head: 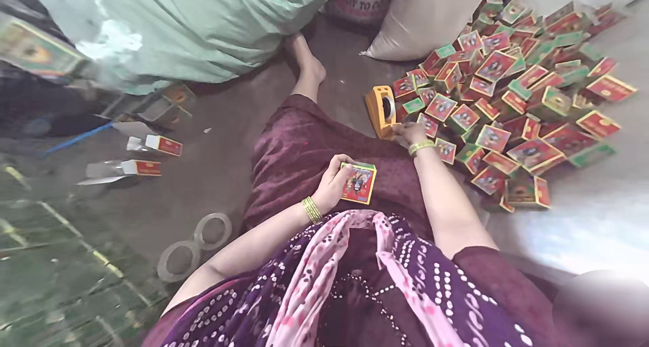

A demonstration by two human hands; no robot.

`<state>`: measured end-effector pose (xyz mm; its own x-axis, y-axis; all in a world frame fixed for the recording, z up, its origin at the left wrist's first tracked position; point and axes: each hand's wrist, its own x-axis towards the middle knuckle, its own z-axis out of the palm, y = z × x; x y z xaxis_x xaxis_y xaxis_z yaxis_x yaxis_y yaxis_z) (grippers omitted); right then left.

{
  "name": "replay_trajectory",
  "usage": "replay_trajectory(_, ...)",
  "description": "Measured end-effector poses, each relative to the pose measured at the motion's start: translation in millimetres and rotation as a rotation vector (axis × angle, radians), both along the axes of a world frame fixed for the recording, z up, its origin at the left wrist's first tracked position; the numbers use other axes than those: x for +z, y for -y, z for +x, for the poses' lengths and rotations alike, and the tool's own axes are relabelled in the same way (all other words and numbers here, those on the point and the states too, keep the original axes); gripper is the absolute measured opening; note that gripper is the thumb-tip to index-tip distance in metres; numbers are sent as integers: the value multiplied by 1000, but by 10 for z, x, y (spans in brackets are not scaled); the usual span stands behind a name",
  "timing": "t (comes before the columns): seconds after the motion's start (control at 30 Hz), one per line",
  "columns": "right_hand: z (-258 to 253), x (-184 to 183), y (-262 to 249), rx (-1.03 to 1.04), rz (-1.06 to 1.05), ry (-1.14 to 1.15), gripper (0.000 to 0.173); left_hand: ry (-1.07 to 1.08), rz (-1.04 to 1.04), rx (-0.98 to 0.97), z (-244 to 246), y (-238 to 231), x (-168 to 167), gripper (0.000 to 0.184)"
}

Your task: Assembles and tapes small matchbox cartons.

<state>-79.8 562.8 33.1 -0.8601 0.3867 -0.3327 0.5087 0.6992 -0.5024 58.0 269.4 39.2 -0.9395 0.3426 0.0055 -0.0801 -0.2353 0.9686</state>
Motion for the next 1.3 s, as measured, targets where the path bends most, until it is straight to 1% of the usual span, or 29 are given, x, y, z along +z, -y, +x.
replay_trajectory(0.07, 62, 19, 43, 87, 215, 58, 30, -3, -7, 7, 15, -4, -6, 28)
replay_trajectory(0.1, 63, 6, 42, 103, 235, 62, 29, -1, -13, 11, 23, -4, 1, 28)
replay_trajectory(0.13, 42, 14, 40, 105, 183, 28, 28, -8, -28, 16, 20, -4, 11, 28)
replay_trajectory(0.17, 47, 51, 51, 107, 65, -34, 30, -14, -44, 23, 21, -7, 13, 29)
replay_trajectory(0.2, 113, 106, 105, 98, -106, -102, 31, -20, -58, 33, 35, -6, 5, 29)
replay_trajectory(0.27, 415, 390, 357, 111, -476, -196, 33, -39, -80, 62, 49, 5, -3, 28)
replay_trajectory(0.3, 631, 571, 499, 137, -625, -205, 31, -47, -95, 76, 52, 12, -1, 28)
replay_trajectory(0.33, 837, 712, 623, 159, -774, -210, 24, -55, -118, 86, 56, 19, 0, 28)
replay_trajectory(0.37, 1017, 800, 728, 180, -896, -218, 20, -58, -144, 94, 58, 20, 3, 29)
replay_trajectory(0.4, 1176, 860, 822, 191, -991, -223, 20, -59, -166, 99, 61, 15, 2, 30)
replay_trajectory(0.43, 1307, 884, 895, 200, -1038, -227, 20, -65, -179, 103, 65, 4, -3, 31)
replay_trajectory(0.53, 1535, 823, 1040, 176, -1014, -204, 20, -86, -199, 79, 89, -18, -22, 32)
replay_trajectory(0.6, 1570, 731, 1095, 99, -1021, -154, 25, -68, -183, 62, 119, -32, -11, 32)
replay_trajectory(0.7, 1569, 648, 1184, -19, -1045, -110, 29, -34, -178, 72, 170, -38, 37, 47)
replay_trajectory(0.8, 1561, 621, 1252, -97, -985, -146, 26, -78, -163, 65, 191, -23, 50, 49)
replay_trajectory(0.83, 1559, 618, 1254, -117, -944, -167, 32, -97, -160, 40, 198, -21, 49, 50)
replay_trajectory(0.87, 1552, 618, 1241, -124, -886, -186, 45, -121, -158, 4, 208, -22, 41, 51)
replay_trajectory(0.9, 1545, 619, 1217, -111, -829, -198, 56, -144, -165, -39, 221, -15, 32, 53)
replay_trajectory(0.93, 1541, 620, 1189, -71, -785, -208, 60, -160, -170, -79, 235, 2, 29, 53)
replay_trajectory(1.0, 1585, 658, 1150, 128, -731, -180, 50, -150, -170, -101, 255, 64, 75, 54)
replay_trajectory(1.07, 1650, 706, 1109, 383, -634, -106, 51, -78, -147, -41, 269, 142, 177, 56)
replay_trajectory(1.1, 1673, 733, 1090, 458, -546, -90, 52, -49, -123, 3, 269, 193, 235, 59)
replay_trajectory(1.13, 1681, 762, 1052, 491, -479, -74, 50, -42, -99, 69, 252, 260, 288, 62)
replay_trajectory(1.2, 1611, 866, 840, 468, -398, -71, 47, -84, -85, 264, 150, 477, 379, 64)
replay_trajectory(1.23, 1544, 933, 637, 430, -427, -128, 42, -105, -98, 395, 79, 642, 399, 63)
replay_trajectory(1.27, 1462, 1014, 385, 379, -524, -251, 34, -128, -111, 554, -33, 847, 367, 62)
replay_trajectory(1.3, 1392, 1126, 126, 274, -635, -420, 30, -123, -152, 715, -144, 1107, 314, 63)
